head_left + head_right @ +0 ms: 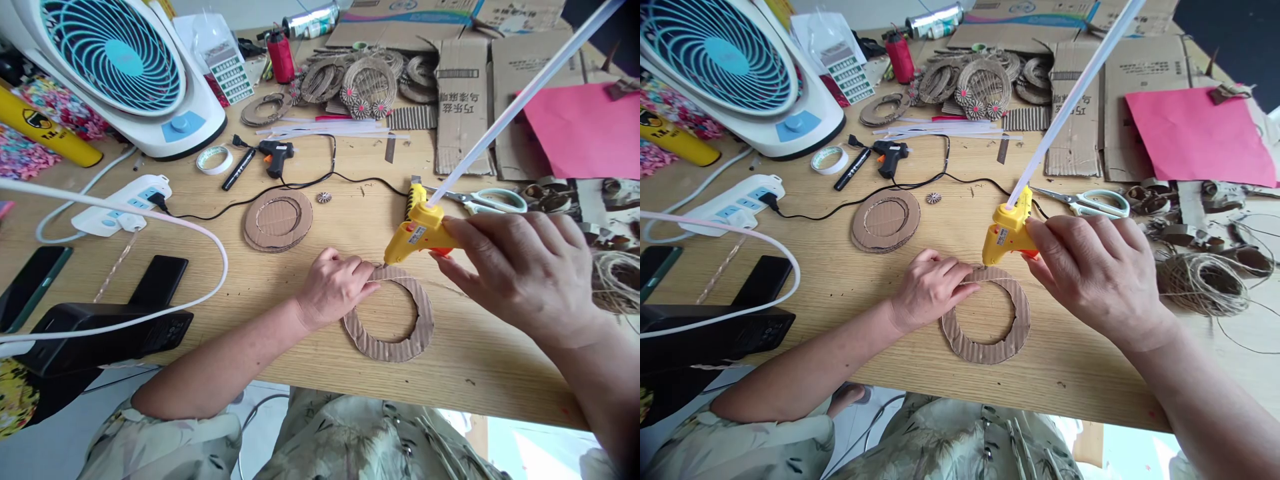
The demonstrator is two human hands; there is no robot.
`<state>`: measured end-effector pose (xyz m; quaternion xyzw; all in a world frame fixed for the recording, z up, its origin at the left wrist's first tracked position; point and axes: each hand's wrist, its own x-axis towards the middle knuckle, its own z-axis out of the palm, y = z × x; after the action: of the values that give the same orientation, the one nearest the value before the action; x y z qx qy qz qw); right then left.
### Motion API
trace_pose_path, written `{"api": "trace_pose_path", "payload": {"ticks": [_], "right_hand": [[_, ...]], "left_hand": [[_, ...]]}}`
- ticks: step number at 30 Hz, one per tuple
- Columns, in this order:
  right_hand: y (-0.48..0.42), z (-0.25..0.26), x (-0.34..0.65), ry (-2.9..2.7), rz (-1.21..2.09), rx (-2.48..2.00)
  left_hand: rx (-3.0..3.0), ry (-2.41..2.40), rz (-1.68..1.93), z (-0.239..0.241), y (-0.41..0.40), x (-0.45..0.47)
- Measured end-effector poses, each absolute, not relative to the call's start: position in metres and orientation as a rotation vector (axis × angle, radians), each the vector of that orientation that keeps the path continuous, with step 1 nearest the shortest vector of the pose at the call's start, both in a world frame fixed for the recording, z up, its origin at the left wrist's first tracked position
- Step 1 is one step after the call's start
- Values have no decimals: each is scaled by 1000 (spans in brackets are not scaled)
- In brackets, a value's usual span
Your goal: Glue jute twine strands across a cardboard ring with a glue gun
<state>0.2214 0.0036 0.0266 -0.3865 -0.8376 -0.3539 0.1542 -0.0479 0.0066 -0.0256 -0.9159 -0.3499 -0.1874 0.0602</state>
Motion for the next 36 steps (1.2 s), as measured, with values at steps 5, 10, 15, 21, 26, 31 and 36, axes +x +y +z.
{"api": "trace_pose_path", "payload": {"ticks": [5, 10, 15, 21, 26, 31, 36], "right_hand": [[4, 26, 220, -2414, -1019, -1120], [5, 26, 225, -2391, -1045, -1119], [5, 26, 223, -2398, -1007, -1097], [5, 27, 219, -2392, -1004, -1097], [6, 27, 221, -2393, -989, -1080], [6, 26, 227, -2387, -983, -1075], [6, 28, 227, -2382, -969, -1045]], "left_hand": [[-2776, -1070, -562, -25, 6, -47], [-2777, -1071, -553, -26, 6, -47], [-2768, -1062, -560, -27, 6, -47], [-2760, -1066, -570, -25, 6, -47], [-2773, -1084, -552, -24, 6, -47], [-2777, -1078, -544, -25, 6, -47], [-2785, -1106, -545, -25, 5, -47]]}}
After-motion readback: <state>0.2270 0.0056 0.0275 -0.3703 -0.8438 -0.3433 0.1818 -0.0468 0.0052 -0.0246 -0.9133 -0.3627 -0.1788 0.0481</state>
